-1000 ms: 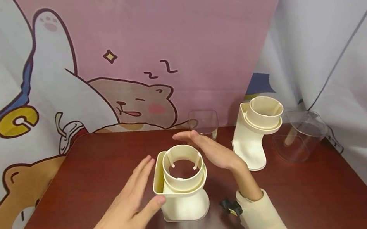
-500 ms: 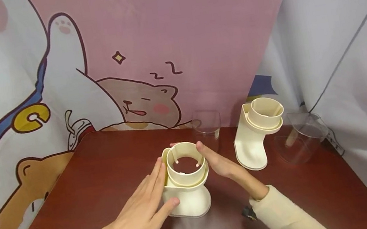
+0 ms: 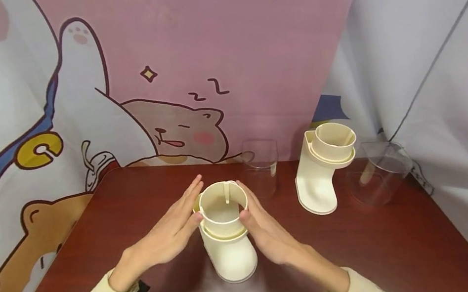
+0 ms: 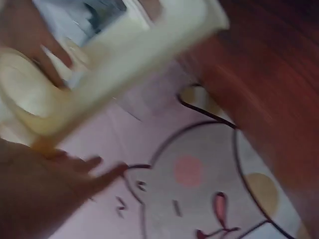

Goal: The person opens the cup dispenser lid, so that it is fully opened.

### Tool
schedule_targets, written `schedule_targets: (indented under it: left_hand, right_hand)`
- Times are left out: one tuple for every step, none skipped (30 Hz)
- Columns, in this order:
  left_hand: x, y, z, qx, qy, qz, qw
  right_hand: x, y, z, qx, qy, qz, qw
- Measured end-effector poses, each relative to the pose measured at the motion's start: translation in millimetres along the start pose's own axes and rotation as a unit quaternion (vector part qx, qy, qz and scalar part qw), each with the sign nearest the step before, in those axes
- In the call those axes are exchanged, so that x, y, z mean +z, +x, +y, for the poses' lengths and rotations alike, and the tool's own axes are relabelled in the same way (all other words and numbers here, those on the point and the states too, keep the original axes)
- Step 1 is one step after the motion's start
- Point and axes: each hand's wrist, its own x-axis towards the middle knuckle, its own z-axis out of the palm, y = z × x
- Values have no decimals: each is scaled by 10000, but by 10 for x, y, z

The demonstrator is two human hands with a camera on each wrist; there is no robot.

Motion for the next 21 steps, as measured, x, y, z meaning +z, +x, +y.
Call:
schedule_targets:
  left_hand:
    - [-6, 21, -58, 144, -135, -30, 9998]
    - [-12, 41, -105, 267, -269, -69, 9993]
    - [-10, 55, -145, 365, -391, -79, 9985]
    - [-9, 63, -165, 406, -518, -50, 9978]
    - [-5, 61, -167, 418, -602, 37, 9973]
    - [0, 51, -152, 391, -674, 167, 9968]
    - [-3, 25, -121, 322, -740, 332, 9962]
    - [-8, -15, -68, 221, -762, 502, 9956]
    - [-14, -67, 1, 111, -736, 662, 9950]
    - [-23, -122, 86, -21, -704, 774, 9945]
    - [-30, -176, 174, -150, -625, 827, 9945]
    - [-34, -225, 260, -249, -533, 806, 9950]
    - [-34, -264, 338, -339, -427, 714, 9960]
    - [-29, -288, 406, -425, -320, 583, 9969]
    - [-16, -295, 453, -505, -238, 448, 9974]
    - [-3, -290, 483, -582, -194, 321, 9976]
    - [12, -276, 493, -642, -145, 227, 9976]
    - [27, -259, 486, -649, -110, 193, 9976]
    - [39, -241, 466, -648, -75, 205, 9977]
    - [47, -224, 435, -630, -38, 265, 9977]
    - [49, -214, 394, -585, -7, 347, 9977]
  right_hand:
    - [43, -17, -39, 86, -89, 122, 9998]
    - [78, -32, -74, 171, -177, 220, 9995]
    - [102, -46, -103, 250, -275, 290, 9989]
    - [113, -57, -129, 322, -378, 344, 9982]
    - [109, -69, -151, 364, -508, 395, 9973]
    - [92, -77, -164, 375, -641, 437, 9963]
    - [65, -71, -164, 301, -856, 453, 9948]
    - [27, -65, -156, 208, -1118, 447, 9925]
    - [-17, -58, -150, 96, -1432, 441, 9887]
    - [-61, -46, -137, -40, -1764, 434, 9834]
    - [-99, -32, -121, -194, -2082, 422, 9770]
    - [-130, -13, -107, -326, -2354, 398, 9705]
    - [-148, 6, -90, -443, -2568, 367, 9647]
    - [-151, 24, -70, -505, -2700, 329, 9610]
    - [-139, 40, -52, -516, -2767, 314, 9591]
    - [-116, 53, -42, -481, -2763, 298, 9594]
    - [-82, 65, -42, -400, -2715, 301, 9611]
    - [-40, 76, -45, -312, -2662, 324, 9629]
    - [8, 86, -50, -178, -2634, 359, 9638]
    - [55, 97, -62, -49, -2617, 405, 9643]
    - [100, 109, -83, 82, -2618, 453, 9640]
